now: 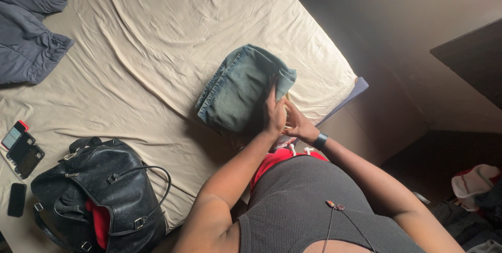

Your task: The person opens a wardrobe door and puts folded clothes from the bed into the wardrobe by hand.

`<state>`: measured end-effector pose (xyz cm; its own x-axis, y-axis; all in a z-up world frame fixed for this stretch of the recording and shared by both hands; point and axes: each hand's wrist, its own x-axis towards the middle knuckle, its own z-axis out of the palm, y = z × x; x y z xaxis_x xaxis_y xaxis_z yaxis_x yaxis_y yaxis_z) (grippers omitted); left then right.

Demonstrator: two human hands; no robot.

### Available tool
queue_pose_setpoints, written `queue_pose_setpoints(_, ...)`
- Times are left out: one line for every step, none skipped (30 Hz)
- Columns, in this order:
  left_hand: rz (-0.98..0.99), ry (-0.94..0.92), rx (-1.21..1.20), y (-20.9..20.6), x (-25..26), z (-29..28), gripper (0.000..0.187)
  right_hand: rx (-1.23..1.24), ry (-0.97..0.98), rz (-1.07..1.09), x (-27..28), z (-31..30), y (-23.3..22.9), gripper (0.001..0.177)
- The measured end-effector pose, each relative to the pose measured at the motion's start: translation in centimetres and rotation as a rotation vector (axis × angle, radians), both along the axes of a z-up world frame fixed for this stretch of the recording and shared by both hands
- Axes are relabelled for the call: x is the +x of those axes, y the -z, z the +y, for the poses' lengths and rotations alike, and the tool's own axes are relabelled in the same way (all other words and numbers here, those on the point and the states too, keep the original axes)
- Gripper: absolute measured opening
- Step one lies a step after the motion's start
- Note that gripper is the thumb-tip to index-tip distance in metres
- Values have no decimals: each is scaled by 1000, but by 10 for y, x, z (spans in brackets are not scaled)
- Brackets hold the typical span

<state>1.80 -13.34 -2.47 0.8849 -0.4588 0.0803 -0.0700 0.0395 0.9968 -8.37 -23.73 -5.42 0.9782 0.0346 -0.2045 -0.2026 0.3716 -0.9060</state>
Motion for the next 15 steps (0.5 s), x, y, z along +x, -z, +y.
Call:
queue_pose_setpoints(13, -11, -16, -2, -1, -4, 66, -2, 24, -21, 5, 2, -2, 123)
queue_pose_setpoints(10, -9, -11, -4, -2, -9, 65, -51, 42, -41, 9, 1, -2, 124)
queue_pose_setpoints(12, -5, -3, -5, -6, -12, 64, -98, 61, -56, 9, 0, -1, 125)
queue_pose_setpoints(14, -1, 5, -4, -8, -12, 64, -144, 81, -70, 8, 0, 3, 126)
queue_pose_setpoints(-48, 4, 63, -3, -8, -12, 64, -188, 85, -92, 6, -1, 9, 119)
queue_pose_setpoints(-111, 9, 122, -1, -9, -11, 65, -232, 89, -115, 4, -2, 18, 113)
queue_pose_setpoints(-172, 14, 182, 3, -10, -10, 66, -275, 92, -136, 2, -2, 28, 108)
queue_pose_setpoints(-172, 35, 198, 8, -10, -11, 67, -217, 142, -67, 1, 1, 40, 101)
queue_pose_setpoints(-174, 53, 213, 15, -9, -14, 67, -160, 189, 1, 1, 4, 52, 95)
queue_pose_setpoints(-175, 72, 229, 23, -7, -16, 67, -102, 236, 69, 1, 5, 61, 88)
queue_pose_setpoints(-118, 126, 260, 31, -3, -17, 65, -26, 265, 124, 2, 5, 67, 84)
queue_pose_setpoints(-60, 180, 290, 40, 1, -19, 63, 50, 294, 180, 3, 3, 69, 79)
queue_pose_setpoints(-3, 236, 320, 47, 5, -22, 61, 126, 324, 234, 5, 2, 67, 74)
queue_pose_setpoints(-67, 188, 313, 54, 12, -21, 59, 145, 339, 280, 6, 1, 61, 72)
queue_pose_setpoints(-129, 137, 306, 60, 22, -15, 58, 164, 353, 327, 6, -1, 52, 69)
